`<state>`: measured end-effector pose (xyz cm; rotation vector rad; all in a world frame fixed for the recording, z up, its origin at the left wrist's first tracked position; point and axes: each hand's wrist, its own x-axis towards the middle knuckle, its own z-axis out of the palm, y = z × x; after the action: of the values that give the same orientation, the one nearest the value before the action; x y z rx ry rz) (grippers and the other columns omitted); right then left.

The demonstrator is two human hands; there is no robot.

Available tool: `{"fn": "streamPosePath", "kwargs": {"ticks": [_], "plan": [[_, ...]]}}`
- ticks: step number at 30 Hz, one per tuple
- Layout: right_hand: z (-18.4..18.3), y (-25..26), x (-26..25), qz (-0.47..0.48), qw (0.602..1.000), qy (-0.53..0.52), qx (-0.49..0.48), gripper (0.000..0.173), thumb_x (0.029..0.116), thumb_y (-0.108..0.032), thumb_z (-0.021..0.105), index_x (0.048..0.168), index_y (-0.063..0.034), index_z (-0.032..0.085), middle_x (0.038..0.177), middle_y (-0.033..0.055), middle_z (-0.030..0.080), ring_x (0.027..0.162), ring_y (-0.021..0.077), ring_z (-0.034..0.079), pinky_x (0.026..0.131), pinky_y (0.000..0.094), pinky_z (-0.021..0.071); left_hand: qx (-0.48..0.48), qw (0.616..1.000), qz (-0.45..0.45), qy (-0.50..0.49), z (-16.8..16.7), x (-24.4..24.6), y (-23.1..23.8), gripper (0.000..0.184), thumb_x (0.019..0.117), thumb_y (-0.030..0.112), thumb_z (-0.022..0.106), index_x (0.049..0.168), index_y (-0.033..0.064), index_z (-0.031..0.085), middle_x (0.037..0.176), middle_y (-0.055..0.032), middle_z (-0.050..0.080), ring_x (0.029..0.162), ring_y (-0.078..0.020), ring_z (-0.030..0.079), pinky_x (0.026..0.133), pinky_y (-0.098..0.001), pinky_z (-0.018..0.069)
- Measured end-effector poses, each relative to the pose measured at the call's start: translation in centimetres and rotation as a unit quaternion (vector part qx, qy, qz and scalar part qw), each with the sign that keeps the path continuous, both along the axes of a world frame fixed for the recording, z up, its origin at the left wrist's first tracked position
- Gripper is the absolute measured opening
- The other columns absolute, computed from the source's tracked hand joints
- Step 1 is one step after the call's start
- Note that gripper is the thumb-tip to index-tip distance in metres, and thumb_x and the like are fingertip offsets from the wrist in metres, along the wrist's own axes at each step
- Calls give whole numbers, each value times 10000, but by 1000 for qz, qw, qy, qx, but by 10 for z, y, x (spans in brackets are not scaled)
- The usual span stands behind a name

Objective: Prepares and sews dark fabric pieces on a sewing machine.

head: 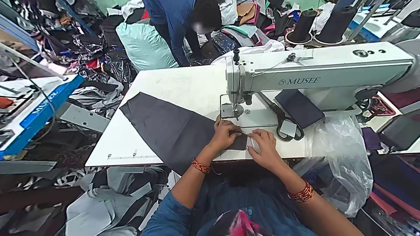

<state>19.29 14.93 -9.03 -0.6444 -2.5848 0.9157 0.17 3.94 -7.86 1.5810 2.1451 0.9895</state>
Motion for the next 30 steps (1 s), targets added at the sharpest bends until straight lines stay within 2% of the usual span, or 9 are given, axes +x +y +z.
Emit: {"fn": "streamPosePath", "kwargs": {"ticks": [11, 15, 17, 18, 21, 24, 27, 30], "plan": [[1, 0, 0, 0, 1000, 1, 1, 430, 884, -310, 671, 1262, -111, 720, 1368, 203, 600, 1306, 494, 471, 1037, 682, 344, -20, 1000, -4, 12, 5, 0, 5, 121, 937, 157, 721, 1009, 112, 807, 1042, -93, 740, 1209, -330, 586, 1131, -654, 232], [1, 1, 0, 2, 1000, -6, -2, 436, 891, -324, 665, 1269, -113, 714, 1378, 200, 594, 1316, 489, 462, 1042, 679, 337, 2, 1000, 7, 22, 0, 1, 6, 153, 916, 147, 743, 1058, 122, 794, 1139, -124, 699, 1253, -363, 547, 1098, -687, 261], [-1, 1, 0, 0, 1000, -3, -2, 445, 889, -331, 666, 1269, -105, 713, 1379, 210, 593, 1325, 498, 456, 1053, 696, 325, 29, 998, -3, 55, -6, 3, 5, 140, 904, 107, 738, 1037, 116, 779, 1190, -156, 668, 1274, -419, 519, 1061, -702, 325], [-2, 1, 0, -1, 1000, -5, -3, 446, 890, -329, 665, 1274, -105, 711, 1384, 210, 589, 1329, 499, 451, 1056, 696, 319, 47, 996, -21, 78, -9, 5, 4, 138, 893, 58, 720, 1006, 108, 782, 1168, -163, 682, 1249, -428, 539, 1033, -684, 366], [-1, 1, 0, -2, 1000, -11, -3, 447, 892, -322, 665, 1283, -109, 706, 1391, 201, 585, 1333, 487, 448, 1060, 685, 322, 102, 977, -98, 160, -16, 9, 1, 246, 815, -89, 656, 949, 72, 786, 1043, -132, 739, 1114, -368, 655, 963, -555, 505], [0, 2, 1, 0, 1000, -8, -17, 455, 898, -325, 667, 1295, -105, 699, 1388, 196, 585, 1330, 481, 446, 1062, 678, 323, 111, 965, -141, 192, -16, 12, -2, 194, 819, -75, 645, 936, 19, 767, 1016, -148, 740, 1039, -337, 703, 909, -478, 572], [-2, 5, 6, 7, 999, 35, -29, 433, 911, -283, 662, 1281, -61, 692, 1295, 181, 649, 1260, 451, 524, 1037, 661, 369, 92, 966, -147, 192, -14, 17, -12, 254, 831, -3, 595, 1023, -10, 762, 1084, -167, 741, 1065, -339, 704, 910, -469, 577], [-9, 7, 12, 21, 997, 78, -5, 343, 938, -234, 626, 1216, -53, 711, 1138, 119, 726, 1159, 384, 611, 1000, 605, 424, 53, 974, -136, 174, -10, 23, -25, 348, 917, 107, 554, 1196, -9, 729, 1252, -177, 708, 1225, -335, 656, 1046, -457, 522]]}}
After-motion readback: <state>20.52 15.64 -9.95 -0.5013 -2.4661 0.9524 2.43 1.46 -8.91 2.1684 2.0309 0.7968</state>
